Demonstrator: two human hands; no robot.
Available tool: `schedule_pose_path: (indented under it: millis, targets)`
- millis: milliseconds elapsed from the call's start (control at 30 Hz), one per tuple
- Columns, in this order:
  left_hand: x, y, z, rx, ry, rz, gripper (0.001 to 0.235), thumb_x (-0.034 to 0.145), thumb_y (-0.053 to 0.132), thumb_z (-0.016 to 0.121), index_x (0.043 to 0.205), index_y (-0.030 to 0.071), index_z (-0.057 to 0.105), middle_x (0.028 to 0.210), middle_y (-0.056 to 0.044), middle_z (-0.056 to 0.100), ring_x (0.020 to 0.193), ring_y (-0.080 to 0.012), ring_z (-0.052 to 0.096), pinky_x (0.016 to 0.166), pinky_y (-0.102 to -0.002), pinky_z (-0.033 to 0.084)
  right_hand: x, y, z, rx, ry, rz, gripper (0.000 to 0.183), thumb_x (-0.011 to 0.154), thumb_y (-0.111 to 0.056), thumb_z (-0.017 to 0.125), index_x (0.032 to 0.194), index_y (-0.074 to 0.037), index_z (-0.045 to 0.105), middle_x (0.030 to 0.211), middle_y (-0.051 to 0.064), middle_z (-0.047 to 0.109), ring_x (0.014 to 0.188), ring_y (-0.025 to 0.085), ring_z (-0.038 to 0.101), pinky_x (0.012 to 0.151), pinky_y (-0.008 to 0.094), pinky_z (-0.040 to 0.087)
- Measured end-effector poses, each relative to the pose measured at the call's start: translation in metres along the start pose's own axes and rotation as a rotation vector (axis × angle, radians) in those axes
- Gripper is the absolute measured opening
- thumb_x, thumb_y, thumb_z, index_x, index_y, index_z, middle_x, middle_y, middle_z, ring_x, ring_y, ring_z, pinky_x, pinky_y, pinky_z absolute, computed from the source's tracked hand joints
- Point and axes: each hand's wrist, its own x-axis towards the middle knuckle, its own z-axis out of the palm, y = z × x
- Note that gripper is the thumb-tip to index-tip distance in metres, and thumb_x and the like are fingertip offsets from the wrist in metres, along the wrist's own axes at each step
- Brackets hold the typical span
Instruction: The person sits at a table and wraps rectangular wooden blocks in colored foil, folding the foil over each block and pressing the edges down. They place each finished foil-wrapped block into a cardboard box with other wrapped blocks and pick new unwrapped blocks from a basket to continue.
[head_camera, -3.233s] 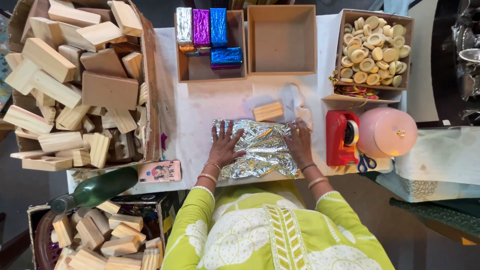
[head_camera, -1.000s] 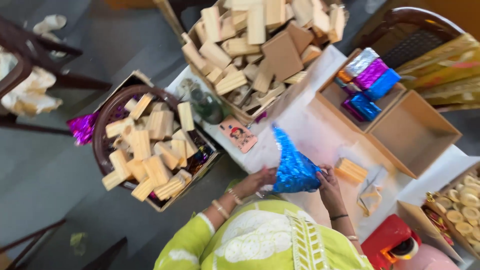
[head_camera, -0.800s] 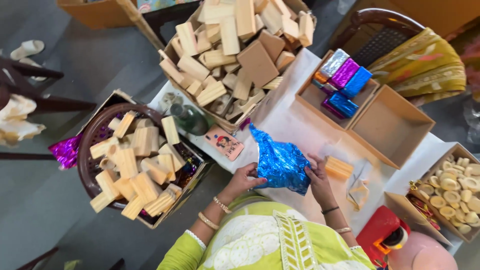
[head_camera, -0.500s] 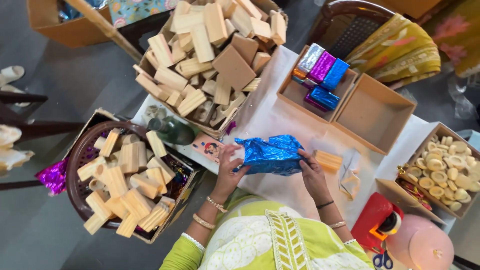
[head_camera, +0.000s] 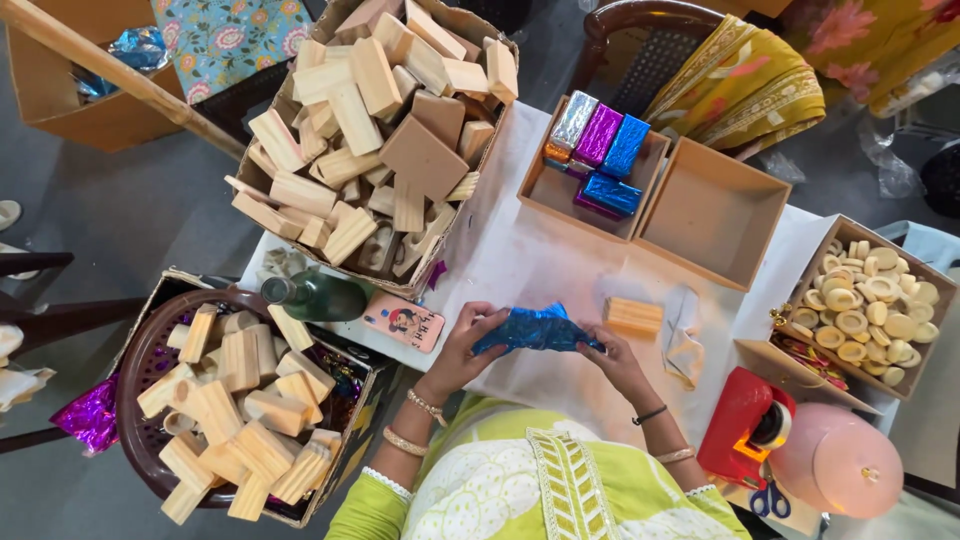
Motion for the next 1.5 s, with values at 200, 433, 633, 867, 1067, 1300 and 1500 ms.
schedule_pose_path:
  millis: [200,433,633,867,1067,1300,1500]
  targets:
    - [0.009,-0.024,0.001,-0.076,-0.043,-0.157,0.07,0.091,-0.004,0.067,0.155,0.015,0.045,0.14,-0.015,0.063,0.125,-0.027,0.064,0.106,-0.034,0.048,0.005,0.063,-0.011,0.218,0.091,0.131,0.016,0.103,-0.019,0.066,0.111,-0.005,0.066,0.092,-0.001,0.064,0.082,0.007,0.059,0.074,0.025,0.051]
    - [0.018,-0.061,0.006,-0.003,0.135,-0.161,0.07,0.09,-0.008,0.061,0.154,0.012,0.042,0.148,-0.017,0.054,0.135,-0.0341,0.055,0.111,-0.04,0.044,0.058,0.041,0.002,0.21,0.11,0.149,0.024,0.097,-0.013,0.062,0.12,-0.013,0.056,0.092,-0.005,0.064,0.083,0.004,0.062,0.067,0.022,0.052]
    - [0.027,-0.084,0.036,0.992,0.345,0.058,0.062,0.085,0.011,0.069,0.144,0.015,0.049,0.13,-0.014,0.048,0.121,-0.037,0.046,0.105,-0.053,0.038,0.15,0.082,0.013,-0.09,0.287,0.0,0.025,0.097,-0.003,0.068,0.118,-0.01,0.056,0.091,-0.001,0.062,0.079,0.004,0.059,0.065,0.02,0.047]
    - [0.05,-0.126,0.065,0.994,0.226,0.251,0.058,0.093,0.016,0.068,0.149,0.015,0.051,0.131,-0.01,0.05,0.122,-0.0313,0.047,0.103,-0.049,0.04,0.215,0.088,0.027,-0.178,0.368,-0.154,0.033,0.094,0.005,0.065,0.121,-0.007,0.051,0.092,0.004,0.06,0.082,0.008,0.062,0.068,0.024,0.053]
    - [0.096,-0.163,0.069,0.822,0.114,-0.035,0.048,0.1,0.026,0.065,0.146,0.018,0.052,0.139,-0.017,0.047,0.127,-0.0412,0.044,0.105,-0.054,0.042,0.229,0.061,0.032,-0.324,0.348,-0.193,0.027,0.094,0.001,0.066,0.117,-0.006,0.053,0.092,0.01,0.067,0.082,0.018,0.068,0.069,0.032,0.054]
    - [0.122,-0.203,0.067,0.826,-0.031,-0.271,0.059,0.092,0.044,0.066,0.148,0.033,0.051,0.158,-0.024,0.029,0.145,-0.0532,0.021,0.114,-0.069,0.023,0.225,-0.024,0.024,-0.975,0.409,-0.498,0.013,0.095,-0.018,0.068,0.106,-0.011,0.067,0.099,0.011,0.064,0.097,0.033,0.059,0.086,0.043,0.048]
    - [0.132,-0.218,0.068,0.813,-0.072,-0.242,0.071,0.086,0.05,0.07,0.151,0.036,0.048,0.164,-0.024,0.023,0.151,-0.0509,0.015,0.12,-0.069,0.014,0.256,0.018,-0.003,-1.136,0.29,-0.356,0.02,0.09,-0.012,0.069,0.11,-0.011,0.071,0.102,0.011,0.066,0.102,0.031,0.06,0.089,0.042,0.049]
